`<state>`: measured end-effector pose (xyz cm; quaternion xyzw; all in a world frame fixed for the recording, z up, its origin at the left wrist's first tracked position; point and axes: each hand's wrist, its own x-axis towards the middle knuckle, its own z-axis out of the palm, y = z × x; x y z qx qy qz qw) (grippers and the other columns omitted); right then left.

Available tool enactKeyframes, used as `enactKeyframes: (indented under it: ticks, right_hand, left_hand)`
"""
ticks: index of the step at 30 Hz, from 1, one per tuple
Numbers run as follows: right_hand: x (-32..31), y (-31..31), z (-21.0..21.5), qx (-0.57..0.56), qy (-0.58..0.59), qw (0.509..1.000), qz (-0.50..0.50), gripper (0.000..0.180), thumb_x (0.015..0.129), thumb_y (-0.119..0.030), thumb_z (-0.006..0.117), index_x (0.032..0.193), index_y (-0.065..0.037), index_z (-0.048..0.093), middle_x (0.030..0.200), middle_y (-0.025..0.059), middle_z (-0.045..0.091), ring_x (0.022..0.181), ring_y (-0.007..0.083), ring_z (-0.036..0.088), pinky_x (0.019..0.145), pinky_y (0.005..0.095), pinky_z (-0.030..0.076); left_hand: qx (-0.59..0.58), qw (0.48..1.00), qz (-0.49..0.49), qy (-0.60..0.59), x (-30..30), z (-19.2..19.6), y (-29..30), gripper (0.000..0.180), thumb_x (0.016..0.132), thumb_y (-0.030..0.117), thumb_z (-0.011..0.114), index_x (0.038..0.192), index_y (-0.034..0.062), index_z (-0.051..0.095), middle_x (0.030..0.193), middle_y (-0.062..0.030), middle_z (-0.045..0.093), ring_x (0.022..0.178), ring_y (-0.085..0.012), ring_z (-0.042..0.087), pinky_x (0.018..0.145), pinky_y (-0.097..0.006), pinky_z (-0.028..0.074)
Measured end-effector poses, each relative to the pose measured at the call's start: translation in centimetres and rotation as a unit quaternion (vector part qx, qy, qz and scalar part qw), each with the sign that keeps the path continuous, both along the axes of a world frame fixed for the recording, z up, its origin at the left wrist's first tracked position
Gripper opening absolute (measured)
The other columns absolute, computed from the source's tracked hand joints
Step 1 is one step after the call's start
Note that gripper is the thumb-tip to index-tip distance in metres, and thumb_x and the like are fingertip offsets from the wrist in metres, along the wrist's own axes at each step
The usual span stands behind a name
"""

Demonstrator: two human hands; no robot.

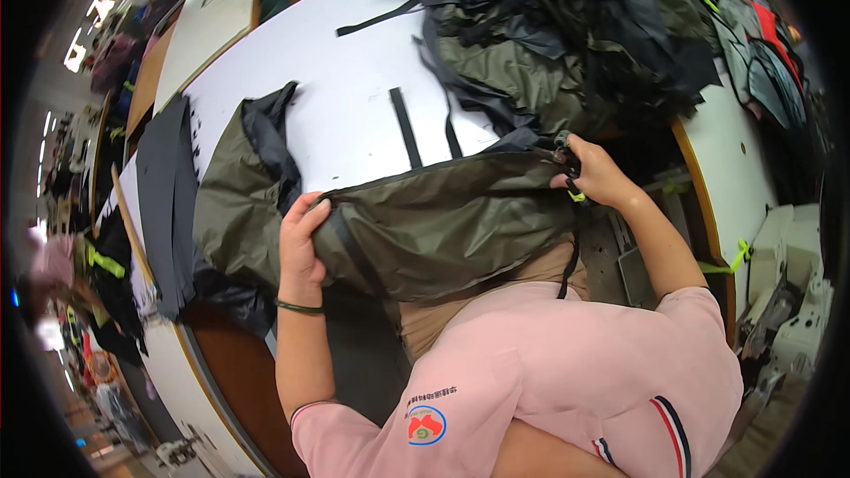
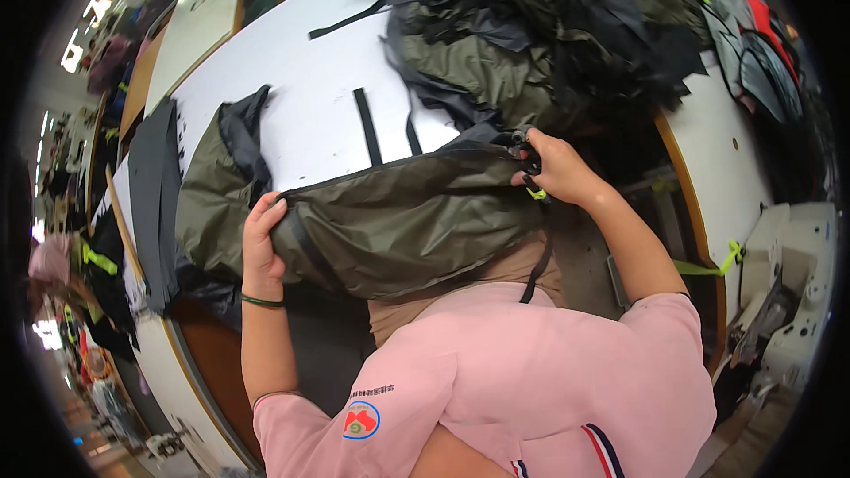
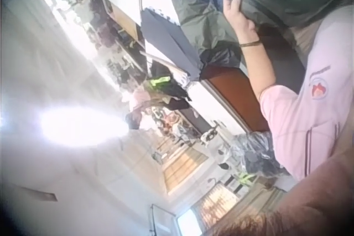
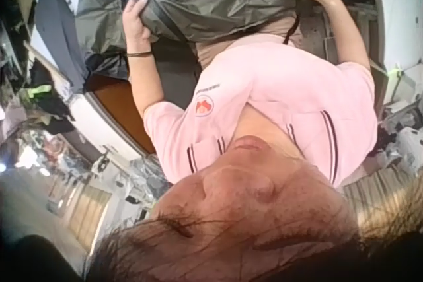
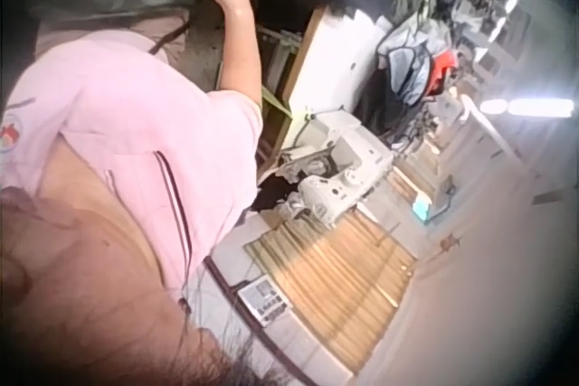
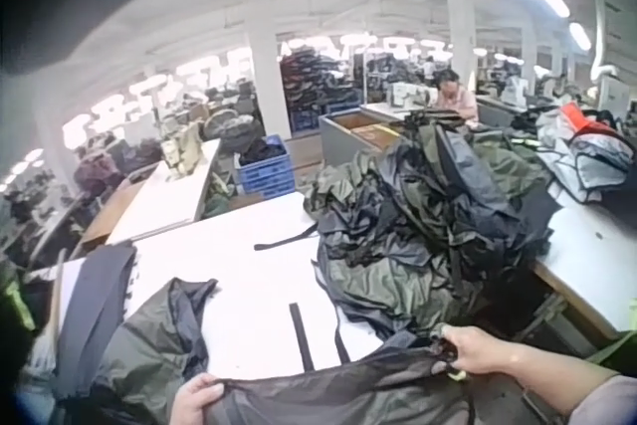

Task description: Inspecting and trimming loose threads from military-style tactical vests or jackets using scissors.

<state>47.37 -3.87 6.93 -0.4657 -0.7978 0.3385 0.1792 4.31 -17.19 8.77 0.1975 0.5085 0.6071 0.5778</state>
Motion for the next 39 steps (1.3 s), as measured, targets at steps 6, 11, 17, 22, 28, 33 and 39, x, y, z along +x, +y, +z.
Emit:
enactKeyframes:
  ticks: [6, 11, 17, 22, 28, 33, 39]
  right_hand:
    - [0.8, 1.1, 1.5, -0.161, 0.114, 0.979, -0.052, 0.028, 0.075, -0.01, 0.08, 0.086, -0.005, 0.054, 0.071, -0.004, 0.049, 0.066, 0.0045, 0.043, 0.06, 0.0233, 0.037]
    - [1.1, 3.1, 3.9, -0.167, 0.165, 0.971, -0.048, 0.027, 0.075, -0.009, 0.08, 0.087, -0.005, 0.056, 0.073, -0.005, 0.052, 0.068, 0.004, 0.046, 0.061, 0.0224, 0.038]
    - [0.1, 5.9, 6.2, -0.087, 0.149, 0.985, -0.018, 0.026, 0.074, -0.011, 0.079, 0.085, -0.006, 0.056, 0.073, -0.0055, 0.05, 0.068, 0.0042, 0.044, 0.061, 0.023, 0.037]
    - [-2.4, 11.2, 5.6, 0.096, 0.091, 0.991, -0.018, 0.03, 0.074, -0.012, 0.078, 0.091, 0.001, 0.058, 0.08, 0.0063, 0.06, 0.075, 0.0132, 0.056, 0.069, 0.0307, 0.046]
    - [-3.8, 16.4, 3.1, 0.175, 0.009, 0.981, -0.079, 0.032, 0.077, -0.012, 0.076, 0.092, 0.003, 0.052, 0.085, 0.015, 0.059, 0.077, 0.0276, 0.054, 0.074, 0.0364, 0.046]
    - [-4.4, 17.5, 2.1, 0.154, 0.007, 0.985, -0.081, 0.034, 0.075, -0.018, 0.077, 0.087, 0.001, 0.052, 0.079, 0.0125, 0.056, 0.075, 0.0267, 0.052, 0.073, 0.0339, 0.043]
    - [-3.7, 18.1, 2.7, 0.186, 0.053, 0.977, -0.094, 0.039, 0.072, -0.019, 0.083, 0.092, 0.001, 0.057, 0.086, 0.0104, 0.064, 0.081, 0.0213, 0.062, 0.074, 0.0342, 0.049]
  left_hand:
    - [-0.009, 1.0, -0.004, 0.022, -2.5, -1.8, 0.5, 0.01, 0.088, 0.002, 0.059, 0.098, 0.0026, 0.062, 0.095, -0.008, 0.069, 0.083, -0.0175, 0.067, 0.077, -0.03, 0.055]
    - [-0.012, 0.999, 0.005, 0.038, -2.4, -0.5, 1.7, 0.007, 0.088, 0.002, 0.062, 0.095, 0.0032, 0.063, 0.094, -0.0067, 0.068, 0.083, -0.0154, 0.065, 0.077, -0.028, 0.053]
    - [0.035, 0.986, 0.005, 0.164, -3.6, 2.4, 4.8, 0.012, 0.087, 0.004, 0.064, 0.099, 0.0038, 0.064, 0.094, -0.0017, 0.065, 0.086, -0.0121, 0.061, 0.081, -0.027, 0.051]
    - [0.084, 0.955, 0.016, 0.284, -4.9, 5.3, 11.9, 0.016, 0.085, 0.009, 0.069, 0.099, 0.0012, 0.067, 0.092, -0.0041, 0.067, 0.083, -0.0118, 0.061, 0.078, -0.026, 0.049]
    - [0.087, 0.941, 0.016, 0.326, -5.9, 4.0, 16.6, 0.02, 0.08, 0.008, 0.075, 0.098, 0.001, 0.068, 0.087, -0.0033, 0.067, 0.078, -0.0105, 0.06, 0.072, -0.024, 0.048]
    - [0.076, 0.949, 0.021, 0.306, -5.8, 4.0, 16.9, 0.018, 0.08, 0.008, 0.074, 0.095, 0.0008, 0.068, 0.085, -0.0031, 0.068, 0.077, -0.011, 0.061, 0.071, -0.024, 0.049]
    - [0.101, 0.953, 0.133, 0.252, -7.7, 5.2, 17.8, 0.024, 0.079, 0.01, 0.074, 0.1, 0.0006, 0.067, 0.092, -0.0072, 0.067, 0.083, -0.0172, 0.062, 0.078, -0.029, 0.05]
